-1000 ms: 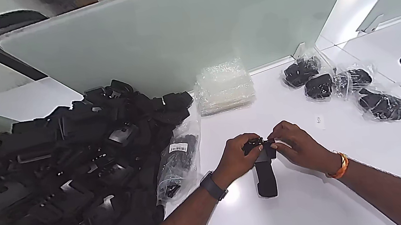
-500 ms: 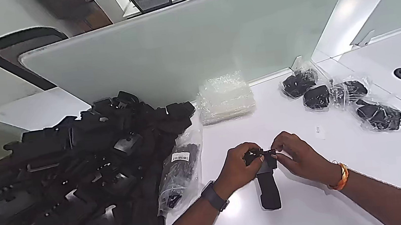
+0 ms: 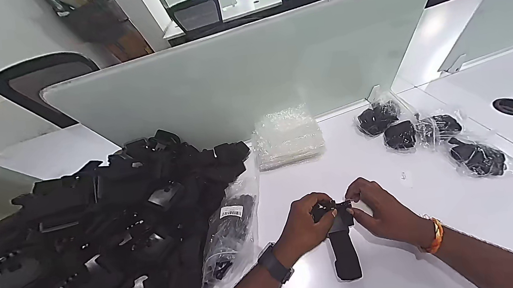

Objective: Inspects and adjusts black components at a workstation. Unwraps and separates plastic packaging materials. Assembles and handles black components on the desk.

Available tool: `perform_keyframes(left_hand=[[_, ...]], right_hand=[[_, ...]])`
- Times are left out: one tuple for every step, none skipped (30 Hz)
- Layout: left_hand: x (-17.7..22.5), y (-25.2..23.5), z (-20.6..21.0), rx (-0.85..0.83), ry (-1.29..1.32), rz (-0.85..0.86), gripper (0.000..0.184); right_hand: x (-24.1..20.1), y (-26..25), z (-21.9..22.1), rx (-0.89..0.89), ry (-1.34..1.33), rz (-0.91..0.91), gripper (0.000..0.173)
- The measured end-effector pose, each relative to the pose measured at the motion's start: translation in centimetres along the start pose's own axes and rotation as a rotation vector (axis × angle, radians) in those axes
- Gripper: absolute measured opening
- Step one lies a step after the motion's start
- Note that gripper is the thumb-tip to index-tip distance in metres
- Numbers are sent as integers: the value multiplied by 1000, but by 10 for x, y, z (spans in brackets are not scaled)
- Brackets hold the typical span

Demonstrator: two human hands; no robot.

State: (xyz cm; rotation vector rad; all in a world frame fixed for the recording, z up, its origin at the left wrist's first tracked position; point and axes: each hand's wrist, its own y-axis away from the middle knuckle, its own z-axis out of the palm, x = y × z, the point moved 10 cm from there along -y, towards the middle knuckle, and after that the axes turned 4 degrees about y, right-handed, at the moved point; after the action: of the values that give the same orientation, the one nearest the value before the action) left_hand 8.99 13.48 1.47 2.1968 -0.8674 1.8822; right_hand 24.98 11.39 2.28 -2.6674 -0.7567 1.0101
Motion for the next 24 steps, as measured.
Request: perform_keyframes(left_hand=[[0, 0, 0, 0, -2, 1, 20], [0, 0, 0, 0, -2, 2, 20], [0, 0, 0, -1, -2, 5, 20], [0, 0, 0, -1, -1, 7, 20], [0, 0, 0, 0, -3, 8, 20], [0, 0, 0, 1, -4, 8, 20], [0, 0, 0, 1, -4, 10, 20], [0, 0, 0, -1, -4, 12, 20], [1, 0, 0, -4, -4, 14, 20], [1, 0, 0, -6, -5, 12, 20], [1, 0, 0, -7, -8, 9, 21], [1, 0, 0, -6, -9, 5, 21], [0, 0, 0, -6, -9, 3, 20], [0, 0, 0, -7, -8, -2, 21], [0, 0, 0, -8, -5, -7, 21], [0, 0, 1, -6, -8, -6, 21], [0, 0, 0, -5, -14, 1, 21], [1, 0, 1, -5, -18, 9, 21], [2, 0, 1, -8, -22, 14, 22], [2, 0, 1, -11, -20, 18, 22], [2, 0, 1, -13, -18, 20, 22], [2, 0, 1, -14, -15, 21, 22], [2, 0, 2, -16, -14, 23, 22], [2, 0, 2, -17, -13, 24, 22]], right_hand=[[0, 0, 0, -2, -3, 5, 31], [0, 0, 0, -16, 0, 6, 35], [0, 0, 1, -33, 12, 2, 37], [0, 0, 2, -48, 24, -2, 37], [0, -1, 3, -55, 34, -7, 37], [0, -1, 4, -54, 40, -14, 35], [0, -1, 4, -45, 39, -18, 31], [0, 0, 3, -28, 35, -22, 26], [0, 0, 2, -12, 29, -23, 21], [-1, 0, 1, -4, 14, -18, 20], [-1, 0, 0, -3, -1, -8, 22], [0, 0, 0, -7, -17, 4, 27], [0, 0, 0, -14, -28, 10, 32], [0, -1, 1, -28, -32, 13, 38], [0, -1, 2, -47, -19, 14, 41], [0, 0, 3, -58, 3, 9, 40], [0, -1, 4, -60, 19, 3, 36], [0, 0, 4, -51, 23, -1, 33], [0, 0, 3, -36, 18, -6, 28], [0, 0, 1, -19, 8, -12, 23], [-1, 0, 0, -1, -5, -21, 18], [-1, 0, 0, 11, -16, -29, 15], [-1, 0, -1, 17, -27, -35, 14], [-1, 0, -1, 19, -34, -38, 14]])
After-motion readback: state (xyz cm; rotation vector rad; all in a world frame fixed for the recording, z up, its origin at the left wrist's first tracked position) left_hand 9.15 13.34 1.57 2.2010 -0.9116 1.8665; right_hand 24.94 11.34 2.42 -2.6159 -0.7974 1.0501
